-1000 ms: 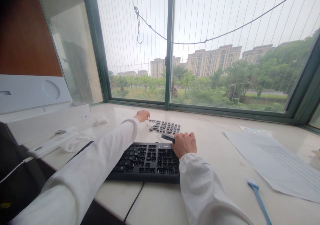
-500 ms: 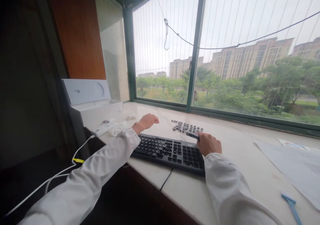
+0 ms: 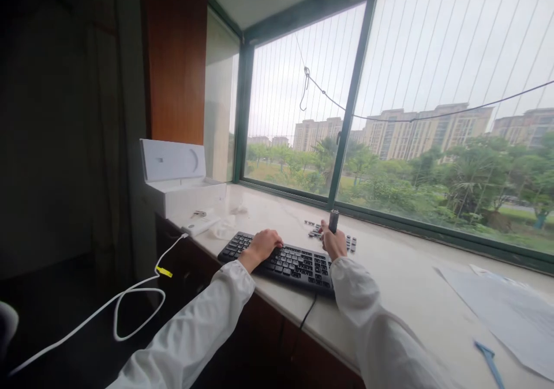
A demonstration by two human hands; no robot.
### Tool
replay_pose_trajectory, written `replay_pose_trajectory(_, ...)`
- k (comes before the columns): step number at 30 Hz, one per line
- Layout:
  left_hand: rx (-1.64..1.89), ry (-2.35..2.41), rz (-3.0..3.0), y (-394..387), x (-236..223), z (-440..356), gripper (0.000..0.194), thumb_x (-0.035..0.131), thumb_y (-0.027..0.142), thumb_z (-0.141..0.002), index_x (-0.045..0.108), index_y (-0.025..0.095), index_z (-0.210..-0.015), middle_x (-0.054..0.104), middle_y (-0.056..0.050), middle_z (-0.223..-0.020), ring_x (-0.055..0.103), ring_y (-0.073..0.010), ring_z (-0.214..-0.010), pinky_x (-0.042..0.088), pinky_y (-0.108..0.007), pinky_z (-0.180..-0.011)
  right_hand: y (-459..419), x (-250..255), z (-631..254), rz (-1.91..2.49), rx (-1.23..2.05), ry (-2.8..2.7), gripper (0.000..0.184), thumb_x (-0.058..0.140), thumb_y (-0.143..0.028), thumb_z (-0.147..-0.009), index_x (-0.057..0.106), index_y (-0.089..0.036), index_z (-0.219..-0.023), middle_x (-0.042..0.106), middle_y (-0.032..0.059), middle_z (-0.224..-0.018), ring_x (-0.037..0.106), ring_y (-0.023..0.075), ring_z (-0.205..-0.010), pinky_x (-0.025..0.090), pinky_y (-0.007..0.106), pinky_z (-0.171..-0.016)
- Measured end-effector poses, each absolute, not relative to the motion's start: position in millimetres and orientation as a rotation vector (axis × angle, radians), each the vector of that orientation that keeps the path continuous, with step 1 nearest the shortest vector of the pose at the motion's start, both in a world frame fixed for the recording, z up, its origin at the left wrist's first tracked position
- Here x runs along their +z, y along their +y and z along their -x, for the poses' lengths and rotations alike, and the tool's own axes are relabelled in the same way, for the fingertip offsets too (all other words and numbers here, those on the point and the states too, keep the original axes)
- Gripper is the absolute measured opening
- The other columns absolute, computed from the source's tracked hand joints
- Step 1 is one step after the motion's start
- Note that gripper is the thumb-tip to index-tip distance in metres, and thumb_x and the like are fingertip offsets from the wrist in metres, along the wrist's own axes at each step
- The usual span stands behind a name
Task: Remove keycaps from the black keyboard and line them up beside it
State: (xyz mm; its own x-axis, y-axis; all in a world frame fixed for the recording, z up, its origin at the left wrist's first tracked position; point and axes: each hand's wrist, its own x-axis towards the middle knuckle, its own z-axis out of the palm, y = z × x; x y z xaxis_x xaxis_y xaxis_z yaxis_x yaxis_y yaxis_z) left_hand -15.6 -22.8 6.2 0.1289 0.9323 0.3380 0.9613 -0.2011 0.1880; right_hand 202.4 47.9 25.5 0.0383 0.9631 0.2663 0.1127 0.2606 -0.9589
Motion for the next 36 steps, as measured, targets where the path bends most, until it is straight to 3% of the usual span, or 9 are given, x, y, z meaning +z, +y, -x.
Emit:
replay_pose_trajectory(4, -0.568, -1.898, 2.284, -17.7, 8.5, 15.4, 0.021, 0.054, 0.031, -0.083, 0.073, 0.025, -0.088, 0.070, -0.005, -0.092, 0.064, -0.0199, -0.086, 0.048, -0.030, -0.079, 49.6, 25.6, -145.5, 0.873, 1.275, -1.157, 0.034, 0.062, -0.048, -0.074, 0.047, -0.019, -0.067, 0.027, -0.0104, -0.040, 0.021, 0.0046, -0.032, 0.018, 0.020, -0.032)
replay_pose_trajectory(8, -0.555, -1.863, 2.311, -14.5, 9.4, 17.1, 0.019, 0.056, 0.030, -0.081, 0.073, 0.025, -0.087, 0.069, -0.007, -0.094, 0.064, -0.0206, -0.089, 0.047, -0.030, -0.080, 55.9, 26.0, -110.5, 0.816, 1.397, -0.929, 0.032, 0.055, -0.040, -0.082, 0.038, -0.020, -0.064, 0.020, -0.0125, -0.039, 0.015, 0.0032, -0.030, 0.013, 0.017, -0.029)
replay_pose_trajectory(14, -0.511, -1.810, 2.369, -12.1, 11.7, 21.7, 0.018, 0.056, 0.030, -0.081, 0.072, 0.024, -0.086, 0.068, -0.007, -0.099, 0.064, -0.0207, -0.089, 0.047, -0.030, -0.079, 73.7, 14.0, -99.0, 0.843, 1.490, -0.826, 0.041, 0.044, -0.044, -0.088, 0.026, -0.022, -0.059, 0.018, -0.0120, -0.035, 0.015, 0.0035, -0.027, 0.013, 0.017, -0.028)
replay_pose_trajectory(21, -0.521, -1.801, 2.370, -10.0, 10.5, 24.4, 0.019, 0.054, 0.034, -0.084, 0.071, 0.025, -0.087, 0.067, -0.005, -0.100, 0.063, -0.0202, -0.090, 0.047, -0.030, -0.079, 76.8, 4.4, -97.0, 0.821, 1.631, -0.884, 0.043, 0.042, -0.037, -0.090, 0.017, -0.022, -0.057, 0.016, -0.0113, -0.034, 0.013, 0.0043, -0.028, 0.012, 0.018, -0.030)
replay_pose_trajectory(36, -0.550, -1.857, 2.355, -10.7, 7.3, 26.8, 0.019, 0.054, 0.037, -0.084, 0.068, 0.027, -0.091, 0.066, -0.003, -0.103, 0.062, -0.0199, -0.092, 0.045, -0.031, -0.082, 62.6, 2.7, -84.5, 0.822, 1.601, -0.877, 0.041, 0.041, -0.034, -0.090, 0.017, -0.023, -0.059, 0.016, -0.0107, -0.035, 0.014, 0.0047, -0.029, 0.012, 0.019, -0.030)
